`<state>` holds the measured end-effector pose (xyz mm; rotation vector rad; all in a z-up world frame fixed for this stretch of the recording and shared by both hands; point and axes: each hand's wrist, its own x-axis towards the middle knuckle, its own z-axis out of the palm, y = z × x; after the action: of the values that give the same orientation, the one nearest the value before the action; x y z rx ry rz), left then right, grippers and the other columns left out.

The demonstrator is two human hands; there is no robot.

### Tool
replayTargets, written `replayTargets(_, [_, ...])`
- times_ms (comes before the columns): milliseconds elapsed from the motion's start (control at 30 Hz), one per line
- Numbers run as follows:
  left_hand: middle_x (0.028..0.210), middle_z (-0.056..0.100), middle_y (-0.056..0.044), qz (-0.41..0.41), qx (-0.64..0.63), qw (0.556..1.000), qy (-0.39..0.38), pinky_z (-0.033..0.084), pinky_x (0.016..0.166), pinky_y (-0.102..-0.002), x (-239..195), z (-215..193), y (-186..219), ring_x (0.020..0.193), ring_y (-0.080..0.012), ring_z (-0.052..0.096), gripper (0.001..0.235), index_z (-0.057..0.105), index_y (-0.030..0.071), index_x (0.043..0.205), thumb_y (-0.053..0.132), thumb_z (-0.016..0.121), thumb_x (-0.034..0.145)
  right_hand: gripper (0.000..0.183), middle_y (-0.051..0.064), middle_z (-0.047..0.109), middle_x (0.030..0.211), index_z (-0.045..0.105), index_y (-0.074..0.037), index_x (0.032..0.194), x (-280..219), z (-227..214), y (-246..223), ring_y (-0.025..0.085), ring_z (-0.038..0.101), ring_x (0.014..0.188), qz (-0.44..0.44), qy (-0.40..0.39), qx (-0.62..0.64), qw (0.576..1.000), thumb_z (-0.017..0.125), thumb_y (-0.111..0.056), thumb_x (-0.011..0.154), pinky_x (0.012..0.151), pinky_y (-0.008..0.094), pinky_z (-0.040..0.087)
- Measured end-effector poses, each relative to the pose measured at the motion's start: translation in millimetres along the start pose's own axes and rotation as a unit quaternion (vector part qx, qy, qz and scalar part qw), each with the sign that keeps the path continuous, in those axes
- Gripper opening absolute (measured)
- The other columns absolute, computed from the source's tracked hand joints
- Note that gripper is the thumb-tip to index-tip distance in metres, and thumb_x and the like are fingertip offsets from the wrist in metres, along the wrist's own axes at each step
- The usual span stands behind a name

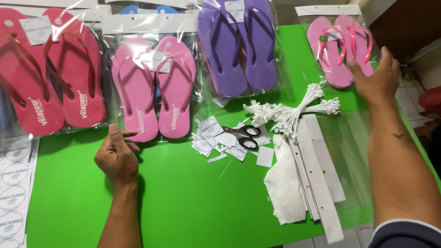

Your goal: Cleaning flip-flops with a cloth and placing them into plastic packaging bags.

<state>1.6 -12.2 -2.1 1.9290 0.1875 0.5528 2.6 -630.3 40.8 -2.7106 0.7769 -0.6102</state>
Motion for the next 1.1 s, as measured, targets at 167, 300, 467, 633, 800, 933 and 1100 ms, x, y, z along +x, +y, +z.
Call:
replayTargets(167, [0.056,0.06,0.0,-0.001,0.016,1.0,0.024,0.045,0.055,-0.026,1.4,-2.1,-2.7,0.05,-0.0091,0.056,0.05,0.077,0.009,0.088,0.037,0.046,0.116,0.085,0.026,0.036,0.157,0.04,-0.008,0.158,-11.3,20.2,-35.9,0.051,0.032,0.14,0.075,-0.133,-0.04,0.987,0.053,-0.067,0.098,0.111,0.063,0.026])
replayTargets(300, [0.056,0.059,0.002,0.031,0.035,0.998,0.04,0.045,0.058,-0.028,2.9,-2.9,-5.3,0.053,-0.0089,0.057,0.043,0.077,0.013,0.087,0.035,0.052,0.113,0.098,0.028,0.036,0.159,0.04,0.0,0.158,-4.4,21.3,-35.7,0.052,0.035,0.142,0.087,-0.177,-0.078,0.977,0.045,-0.075,0.096,0.109,0.07,0.025])
replayTargets(467, [0.073,0.06,-0.003,0.066,0.062,0.99,0.108,0.042,0.061,-0.035,6.2,-1.9,-17.9,0.064,-0.0164,0.053,0.029,0.07,0.01,0.086,0.027,0.061,0.107,0.046,0.026,0.057,0.129,0.056,0.001,0.133,-5.2,31.3,-76.3,0.041,0.055,0.111,-0.037,0.054,0.074,0.995,0.06,-0.042,0.119,0.086,0.053,0.041])
replayTargets(633, [0.102,0.058,-0.011,0.097,0.127,0.976,0.149,0.043,0.082,-0.041,5.5,-3.5,-26.0,0.091,-0.0271,0.05,0.021,0.058,0.006,0.101,0.019,0.073,0.093,0.027,0.007,0.069,0.107,0.058,-0.007,0.124,-110.8,-4.5,-230.5,0.015,0.067,0.087,-0.054,-0.129,0.348,0.927,0.054,-0.032,0.117,0.066,0.023,0.057])
replayTargets(800, [0.109,0.064,-0.009,0.037,0.251,0.96,0.119,0.042,0.093,-0.051,-0.4,-6.0,-39.8,0.103,-0.0358,0.058,0.051,0.051,0.013,0.119,0.047,0.074,0.088,0.045,0.022,0.068,0.105,0.058,0.001,0.132,-188.8,41.0,-290.0,0.026,0.072,0.081,0.039,-0.337,0.405,0.849,0.07,-0.027,0.099,0.055,0.033,0.061])
replayTargets(933, [0.105,0.068,-0.007,0.015,0.232,0.968,0.091,0.041,0.093,-0.049,2.2,-5.8,-36.1,0.102,-0.0346,0.061,0.05,0.05,0.015,0.12,0.046,0.073,0.089,0.054,0.015,0.071,0.094,0.061,0.0,0.129,-200.8,54.8,-305.2,0.019,0.07,0.077,0.033,-0.326,0.383,0.864,0.081,-0.034,0.092,0.062,0.031,0.061])
replayTargets(1100, [0.086,0.071,0.001,-0.028,0.141,0.989,0.042,0.04,0.093,-0.048,8.4,-5.7,-35.9,0.097,-0.0337,0.064,0.051,0.047,0.015,0.127,0.041,0.074,0.092,0.061,0.013,0.073,0.078,0.057,0.007,0.13,-203.8,54.9,-319.1,0.007,0.054,0.054,0.06,-0.362,0.456,0.81,0.081,-0.033,0.091,0.043,0.018,0.041])
